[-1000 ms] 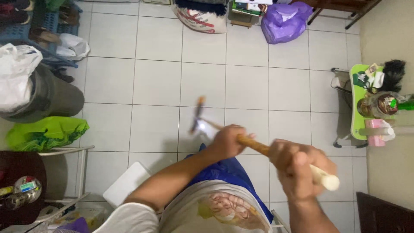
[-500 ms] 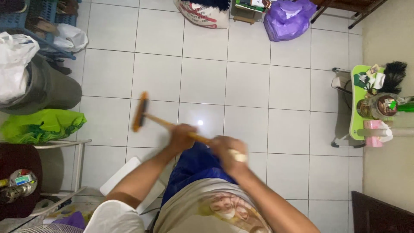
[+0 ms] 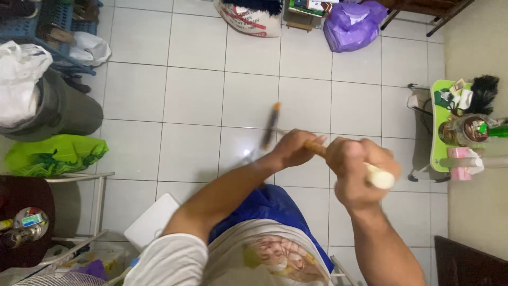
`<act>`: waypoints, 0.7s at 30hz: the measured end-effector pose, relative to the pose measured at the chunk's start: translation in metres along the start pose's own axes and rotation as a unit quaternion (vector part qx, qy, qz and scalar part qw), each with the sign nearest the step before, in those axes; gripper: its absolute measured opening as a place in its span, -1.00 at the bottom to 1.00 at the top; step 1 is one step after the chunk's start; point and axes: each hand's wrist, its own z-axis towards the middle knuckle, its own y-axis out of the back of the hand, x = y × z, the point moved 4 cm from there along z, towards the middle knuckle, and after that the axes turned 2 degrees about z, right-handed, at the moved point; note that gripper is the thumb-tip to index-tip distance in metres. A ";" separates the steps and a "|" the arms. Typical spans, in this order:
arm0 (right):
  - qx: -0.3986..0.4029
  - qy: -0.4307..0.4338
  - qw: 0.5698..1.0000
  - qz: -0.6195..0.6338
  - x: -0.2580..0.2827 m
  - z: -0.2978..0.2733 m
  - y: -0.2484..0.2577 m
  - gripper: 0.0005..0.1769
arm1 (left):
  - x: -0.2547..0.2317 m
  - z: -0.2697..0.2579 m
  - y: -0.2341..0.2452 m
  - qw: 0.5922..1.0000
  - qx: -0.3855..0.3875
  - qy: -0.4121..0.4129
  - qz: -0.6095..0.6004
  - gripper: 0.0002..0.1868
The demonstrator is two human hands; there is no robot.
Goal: The person sweeps a tiled floor using a broom, moving back and forth across the room to gather debris. The camera is head-mounted and shows the broom and floor throughout the clip.
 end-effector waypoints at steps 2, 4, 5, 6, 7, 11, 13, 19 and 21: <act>-0.023 0.000 0.983 0.181 -0.012 -0.003 0.003 -0.41 | 0.008 -0.014 0.019 0.989 -0.046 -0.105 0.098 -0.82; 0.000 -0.045 0.982 0.181 -0.039 -0.014 -0.015 -0.51 | 0.052 -0.026 0.052 0.985 -0.063 -0.060 0.146 -0.92; 0.023 -0.090 0.980 0.179 -0.055 -0.019 -0.025 -0.61 | 0.075 -0.032 0.068 0.978 -0.079 -0.015 0.193 -0.88; 0.024 -0.089 0.979 0.181 -0.069 -0.033 -0.045 -0.61 | 0.118 -0.037 0.085 0.978 -0.080 -0.015 0.195 -0.88; 0.044 -0.155 0.979 0.129 -0.088 -0.047 -0.066 -0.57 | 0.165 -0.042 0.104 0.956 -0.092 0.061 0.271 -0.83; 0.057 -0.277 0.942 0.180 -0.131 -0.103 -0.136 -0.53 | 0.266 -0.067 0.153 0.888 -0.075 0.196 0.408 -0.45; 0.057 -0.249 0.948 0.190 -0.134 -0.104 -0.124 -0.52 | 0.225 -0.057 0.138 0.897 -0.067 0.174 0.400 -0.58; 0.003 -0.228 0.964 0.133 -0.106 -0.061 -0.054 -0.52 | 0.171 0.011 0.076 0.909 -0.027 0.099 0.405 -0.51; 0.021 -0.255 0.963 0.078 -0.100 -0.047 -0.038 -0.51 | 0.150 0.023 0.066 0.929 -0.029 0.084 0.359 -0.44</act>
